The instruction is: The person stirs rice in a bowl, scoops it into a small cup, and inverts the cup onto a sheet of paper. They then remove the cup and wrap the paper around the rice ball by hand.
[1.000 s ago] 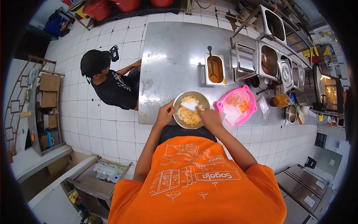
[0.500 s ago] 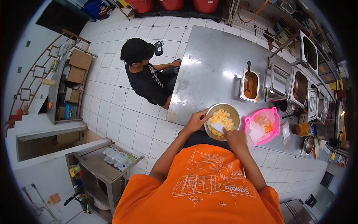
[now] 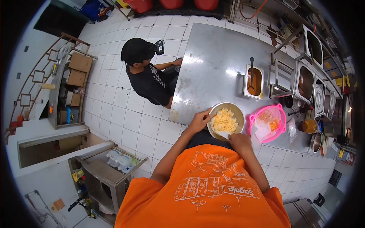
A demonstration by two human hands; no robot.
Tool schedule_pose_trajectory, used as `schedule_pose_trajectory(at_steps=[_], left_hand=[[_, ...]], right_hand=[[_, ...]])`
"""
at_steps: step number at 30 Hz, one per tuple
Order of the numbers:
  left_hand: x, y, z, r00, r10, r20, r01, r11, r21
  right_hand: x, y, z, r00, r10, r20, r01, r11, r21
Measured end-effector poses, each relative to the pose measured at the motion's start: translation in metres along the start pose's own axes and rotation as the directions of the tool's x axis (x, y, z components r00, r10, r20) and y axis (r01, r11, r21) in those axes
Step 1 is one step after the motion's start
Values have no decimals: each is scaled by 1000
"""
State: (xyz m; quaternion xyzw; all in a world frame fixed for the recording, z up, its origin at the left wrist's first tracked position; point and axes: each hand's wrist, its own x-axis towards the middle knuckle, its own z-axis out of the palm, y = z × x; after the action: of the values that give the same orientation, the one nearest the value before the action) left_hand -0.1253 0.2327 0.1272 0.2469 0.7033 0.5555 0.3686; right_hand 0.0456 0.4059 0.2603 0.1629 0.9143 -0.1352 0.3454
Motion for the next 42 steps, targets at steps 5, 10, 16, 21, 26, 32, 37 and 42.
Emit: schedule_pose_trajectory(at_steps=[5, 10, 16, 21, 26, 32, 37, 42], left_hand=[[-2, 1, 0, 999, -39, 12, 39, 999, 12], [3, -12, -4, 1000, 5, -2, -4, 991, 136], [-8, 3, 4, 998, -44, -38, 43, 999, -19], [-11, 11, 5, 999, -43, -3, 43, 998, -52], [-11, 15, 2, 999, -29, 21, 30, 999, -35], [-17, 21, 1, 994, -108, 24, 109, 993, -33], [-17, 18, 0, 996, -69, 59, 71, 997, -33], [-15, 8, -4, 984, -70, 165, 72, 997, -8]], right_hand=[[-9, 18, -5, 997, 3, -77, -1, 1000, 22], [14, 24, 48, 940, 6, -342, -3, 1000, 7], [-10, 28, -5, 934, 223, -280, -165, 962, 217], [21, 6, 19, 969, 29, -245, 38, 963, 267], [12, -3, 51, 993, -3, -116, 19, 991, 134], [-14, -16, -10, 980, -37, -193, 93, 952, 291], [-3, 11, 27, 986, 64, -151, -27, 972, 233], [2, -9, 33, 999, -10, -41, 23, 947, 319]])
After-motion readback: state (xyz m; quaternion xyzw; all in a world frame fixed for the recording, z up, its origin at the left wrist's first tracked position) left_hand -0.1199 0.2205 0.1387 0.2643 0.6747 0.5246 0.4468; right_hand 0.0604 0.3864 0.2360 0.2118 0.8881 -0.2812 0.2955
